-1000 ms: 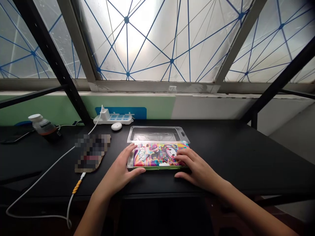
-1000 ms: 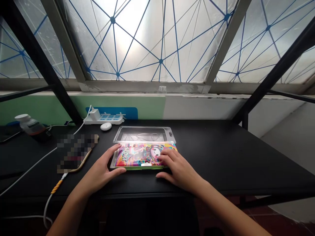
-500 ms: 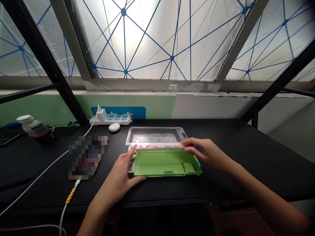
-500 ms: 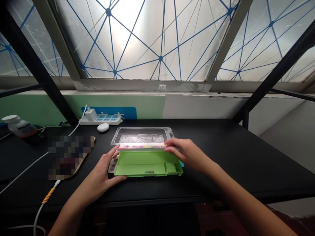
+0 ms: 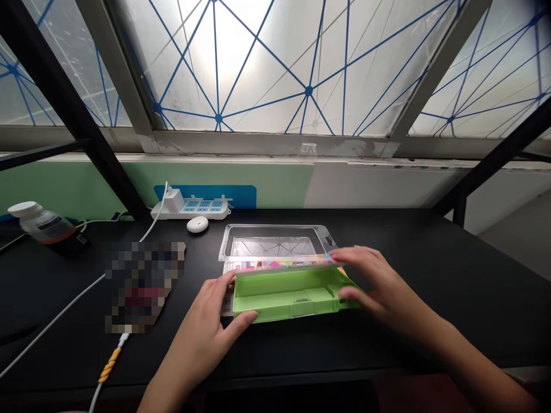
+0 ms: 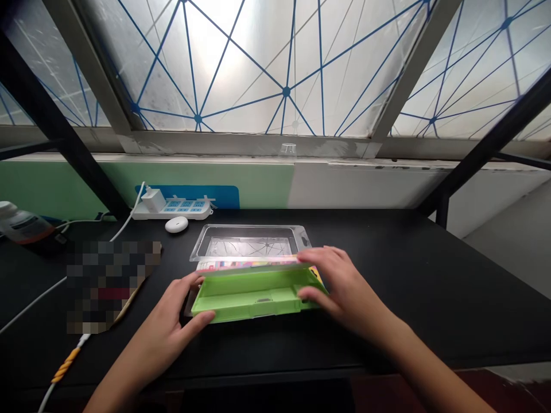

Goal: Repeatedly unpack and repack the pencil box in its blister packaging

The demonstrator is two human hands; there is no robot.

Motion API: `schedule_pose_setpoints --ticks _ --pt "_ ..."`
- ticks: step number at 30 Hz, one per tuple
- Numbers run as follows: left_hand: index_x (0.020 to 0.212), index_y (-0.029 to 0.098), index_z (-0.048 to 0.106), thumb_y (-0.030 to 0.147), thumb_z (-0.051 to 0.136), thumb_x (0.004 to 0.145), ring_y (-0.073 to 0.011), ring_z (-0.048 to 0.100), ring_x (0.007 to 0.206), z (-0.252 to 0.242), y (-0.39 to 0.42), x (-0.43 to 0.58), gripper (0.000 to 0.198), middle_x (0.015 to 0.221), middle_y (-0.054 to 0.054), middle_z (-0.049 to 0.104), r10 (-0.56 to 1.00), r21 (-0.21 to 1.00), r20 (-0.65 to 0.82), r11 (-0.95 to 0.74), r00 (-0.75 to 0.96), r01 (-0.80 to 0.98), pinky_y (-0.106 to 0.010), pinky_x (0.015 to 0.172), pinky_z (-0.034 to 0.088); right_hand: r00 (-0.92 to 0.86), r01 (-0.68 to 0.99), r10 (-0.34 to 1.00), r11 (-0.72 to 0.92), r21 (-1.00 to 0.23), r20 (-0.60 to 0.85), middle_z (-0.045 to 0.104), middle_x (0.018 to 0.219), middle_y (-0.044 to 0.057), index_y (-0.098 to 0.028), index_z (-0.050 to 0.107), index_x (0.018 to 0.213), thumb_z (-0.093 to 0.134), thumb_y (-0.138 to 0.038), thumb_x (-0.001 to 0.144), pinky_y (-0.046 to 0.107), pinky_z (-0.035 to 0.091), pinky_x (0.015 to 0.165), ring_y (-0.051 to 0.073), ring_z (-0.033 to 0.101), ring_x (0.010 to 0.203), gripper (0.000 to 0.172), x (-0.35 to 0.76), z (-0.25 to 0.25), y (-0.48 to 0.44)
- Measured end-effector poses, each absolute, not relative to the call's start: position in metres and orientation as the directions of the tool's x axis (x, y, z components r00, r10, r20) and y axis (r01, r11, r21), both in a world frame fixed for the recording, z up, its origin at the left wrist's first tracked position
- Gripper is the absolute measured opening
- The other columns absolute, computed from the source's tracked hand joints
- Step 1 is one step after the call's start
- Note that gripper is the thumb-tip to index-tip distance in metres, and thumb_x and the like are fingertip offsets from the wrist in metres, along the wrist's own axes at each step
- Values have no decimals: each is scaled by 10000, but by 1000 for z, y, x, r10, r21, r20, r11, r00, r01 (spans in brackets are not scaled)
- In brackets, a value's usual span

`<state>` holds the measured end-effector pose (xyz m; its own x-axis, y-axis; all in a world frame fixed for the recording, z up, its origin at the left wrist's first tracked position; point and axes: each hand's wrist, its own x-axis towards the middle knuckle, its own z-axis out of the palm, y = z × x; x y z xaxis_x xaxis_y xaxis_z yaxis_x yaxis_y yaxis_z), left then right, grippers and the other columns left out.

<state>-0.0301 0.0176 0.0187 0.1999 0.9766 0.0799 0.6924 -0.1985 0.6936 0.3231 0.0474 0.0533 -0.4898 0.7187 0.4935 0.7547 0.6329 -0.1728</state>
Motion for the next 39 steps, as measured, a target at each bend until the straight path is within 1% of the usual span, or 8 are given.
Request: schedule_pose_setpoints --ticks 3,6,11,14,20,28,36,39 --pt "1354 265 519 567 535 931 -299 588 1150 21 19 -30 519 1261 -104 587 977 682 94 -202 190 703 -435 953 501 -559 717 677 684 -132 479 675 1280 102 -256 517 1321 714 -400 874 497 438 1043 292 628 1164 509 326 38 28" --pt "1360 256 529 556 537 935 -293 565 1178 22 20 -31 520 1277 -100 590 965 676 134 -256 227 691 -434 988 484 -516 719 677 676 -165 526 680 1267 84 -272 528 1318 661 -253 912 430 493 978 265 628 1160 427 328 27 22" --pt "1273 274 601 520 500 974 -289 476 1279 20 22 -31 400 1353 -71 571 946 645 144 -313 291 697 -458 1060 433 -298 805 846 472 -360 443 699 1095 67 -254 579 1189 581 -423 954 343 551 757 237 680 935 289 323 38 37" --pt "1156 265 655 509 470 993 -292 448 1305 16 24 -30 347 1369 -66 566 950 628 163 -309 267 715 -486 1090 401 -341 843 881 441 -309 328 689 1066 59 -249 626 1042 481 -449 997 356 524 760 220 667 870 250 314 47 51" --pt "1336 230 533 514 502 974 -299 506 1271 11 25 -30 460 1326 -110 591 961 653 212 -273 176 707 -482 1067 425 -452 876 820 482 2 350 680 1066 101 -194 633 1055 445 -373 1023 446 428 859 278 617 970 262 286 50 56" --pt "1578 325 167 415 780 784 -280 527 1323 16 20 -31 1007 1411 -88 567 967 742 177 -255 186 620 -426 1102 399 -534 834 813 552 -16 230 654 965 96 -163 640 1024 473 -403 1014 409 455 807 266 598 896 292 222 52 60" --pt "1598 327 116 349 745 822 -257 579 1291 22 21 -29 1000 1413 -52 604 977 834 93 -182 192 520 -367 1089 422 -482 832 743 554 -21 464 605 954 119 -163 595 968 442 -336 1024 404 486 800 269 544 894 238 209 39 70" --pt "1573 287 274 461 620 920 -266 532 1339 25 21 -32 758 1456 -56 567 961 848 139 -239 237 473 -381 1100 420 -460 816 657 578 -8 597 613 966 129 -177 582 988 451 -373 1018 418 498 793 279 558 902 237 210 44 64"
